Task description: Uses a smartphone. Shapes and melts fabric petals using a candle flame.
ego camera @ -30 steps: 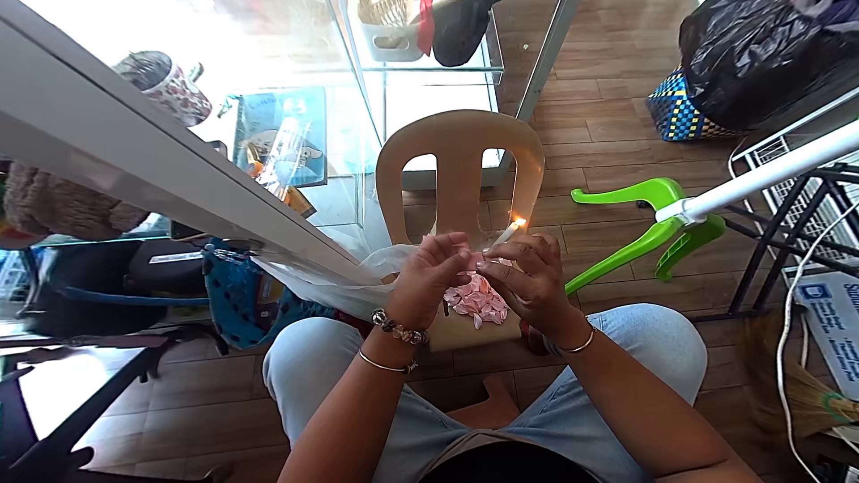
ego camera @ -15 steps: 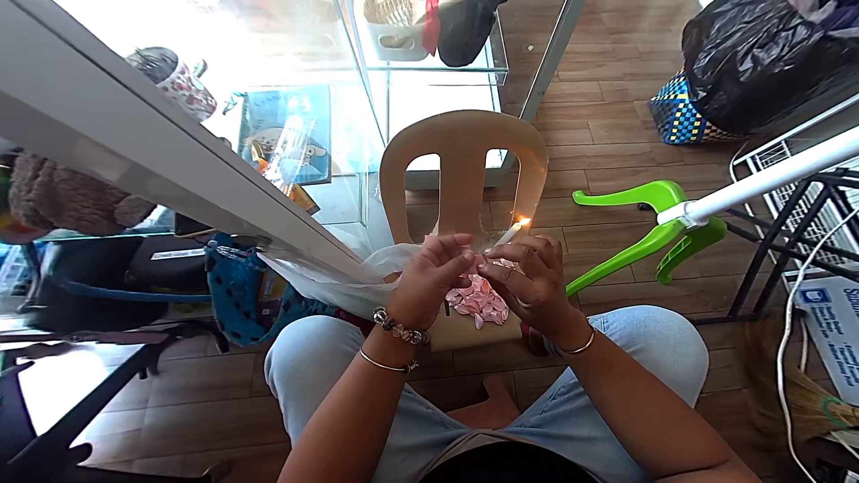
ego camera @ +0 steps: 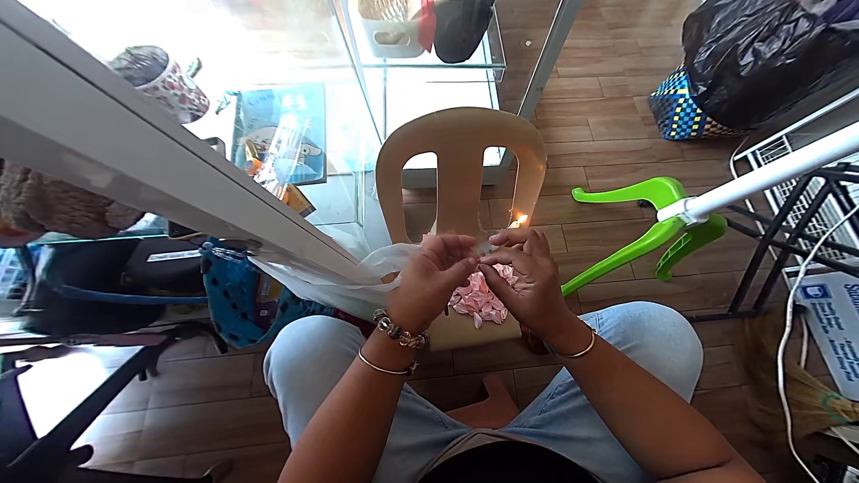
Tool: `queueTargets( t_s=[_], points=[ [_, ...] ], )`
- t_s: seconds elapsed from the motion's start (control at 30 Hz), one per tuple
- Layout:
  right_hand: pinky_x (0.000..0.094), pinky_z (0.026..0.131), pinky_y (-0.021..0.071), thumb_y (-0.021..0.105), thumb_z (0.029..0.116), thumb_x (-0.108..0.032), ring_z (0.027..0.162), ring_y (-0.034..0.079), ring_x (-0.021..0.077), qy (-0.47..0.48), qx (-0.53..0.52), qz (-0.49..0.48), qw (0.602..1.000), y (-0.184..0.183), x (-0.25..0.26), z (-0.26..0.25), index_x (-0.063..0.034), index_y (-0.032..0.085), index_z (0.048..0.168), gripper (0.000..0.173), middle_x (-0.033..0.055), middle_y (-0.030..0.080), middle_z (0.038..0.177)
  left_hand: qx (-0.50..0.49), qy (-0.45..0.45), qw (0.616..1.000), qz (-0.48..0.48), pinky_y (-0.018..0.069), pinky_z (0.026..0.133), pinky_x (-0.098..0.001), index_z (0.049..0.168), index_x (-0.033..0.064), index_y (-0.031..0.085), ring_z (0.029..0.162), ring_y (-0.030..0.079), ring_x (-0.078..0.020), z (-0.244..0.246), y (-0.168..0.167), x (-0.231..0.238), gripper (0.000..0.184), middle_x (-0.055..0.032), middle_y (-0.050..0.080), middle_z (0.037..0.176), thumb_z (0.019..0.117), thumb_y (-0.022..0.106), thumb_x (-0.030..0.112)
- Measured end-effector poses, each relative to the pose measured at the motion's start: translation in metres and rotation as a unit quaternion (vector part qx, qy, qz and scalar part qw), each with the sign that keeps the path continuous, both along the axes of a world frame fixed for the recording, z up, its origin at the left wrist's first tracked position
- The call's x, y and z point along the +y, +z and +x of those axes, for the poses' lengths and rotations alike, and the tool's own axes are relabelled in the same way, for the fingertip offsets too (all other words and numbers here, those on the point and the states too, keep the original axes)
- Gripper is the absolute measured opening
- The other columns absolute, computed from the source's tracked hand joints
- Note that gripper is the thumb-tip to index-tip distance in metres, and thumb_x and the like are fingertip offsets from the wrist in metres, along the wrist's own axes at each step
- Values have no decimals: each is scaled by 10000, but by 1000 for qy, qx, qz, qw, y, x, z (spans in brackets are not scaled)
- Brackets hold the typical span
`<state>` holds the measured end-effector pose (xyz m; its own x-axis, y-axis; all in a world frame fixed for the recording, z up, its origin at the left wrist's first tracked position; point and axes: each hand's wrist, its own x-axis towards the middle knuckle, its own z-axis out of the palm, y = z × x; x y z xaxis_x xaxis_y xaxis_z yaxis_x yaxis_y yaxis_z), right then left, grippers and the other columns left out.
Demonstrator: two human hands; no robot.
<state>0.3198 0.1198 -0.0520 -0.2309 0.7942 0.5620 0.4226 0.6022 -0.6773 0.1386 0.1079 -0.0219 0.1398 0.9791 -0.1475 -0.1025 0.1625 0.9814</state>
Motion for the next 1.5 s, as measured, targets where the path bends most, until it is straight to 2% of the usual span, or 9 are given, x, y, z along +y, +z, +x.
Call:
queueTargets(
  t_s=[0.17,0.33,0.53,0.73,0.93,1.07,1.17,1.37,1.5],
  points=[
    [328,971,471,737,909,-178,1102,563,174,8,16,-32,999,2,0,0,-59,760,935,124,87,622,1177,23,-31,999,18,569,638,-214,1220,80,627,770,664,-73,-5,0,2,302,-15,688,971,949,630,-53],
    [352,1008,471,748,924,-214,1151,564,191,9,16,-56,998,4,0,4,-46,752,1066,221,104,613,1236,22,-53,998,32,560,631,-207,1258,77,601,754,661,-77,-7,-1,3,356,-22,694,949,936,631,-72],
    [333,994,477,744,923,-209,1137,566,178,18,14,-76,997,4,0,5,-57,770,969,161,102,613,1246,51,-53,996,60,568,650,-213,1258,71,592,745,660,-73,-5,0,3,386,-20,690,931,915,648,-96],
    [325,997,490,740,931,-213,1158,574,171,15,18,-94,995,7,0,6,-45,757,1013,187,99,617,1260,47,-41,995,80,573,663,-216,1255,71,588,770,668,-78,-4,-2,3,384,-23,694,948,912,655,-87],
    [290,973,499,762,898,-191,1156,562,136,38,50,-126,990,8,2,8,-76,747,922,119,63,603,1221,48,-46,993,94,570,658,-214,1262,66,586,766,666,-84,-4,-2,3,396,-26,695,947,905,662,-89],
    [200,831,548,761,894,-151,1027,591,67,57,134,-221,964,13,2,10,-93,716,918,78,26,578,1217,-89,-35,995,-15,599,720,-247,1359,114,554,839,703,-91,-3,1,3,302,-20,713,1037,1068,478,95],
    [194,785,562,740,912,-120,1015,606,70,52,198,-272,940,17,2,9,-95,702,931,49,27,571,1248,-149,-27,987,-54,610,774,-291,1388,104,553,887,715,-124,-2,-1,6,340,-50,711,1099,1102,379,162],
    [196,815,552,751,910,-140,1077,593,77,23,211,-262,941,20,5,0,-101,711,923,57,29,573,1251,-136,-15,990,-37,617,763,-296,1085,96,678,863,723,-115,9,-8,6,138,-23,739,998,1011,589,20],
    [178,779,543,759,904,-141,1024,597,62,32,208,-273,939,22,5,-2,-103,719,916,57,21,577,1239,-140,11,989,-35,613,735,-269,1058,113,698,829,716,-94,9,-6,6,144,-11,738,973,1006,599,21]
  ],
)
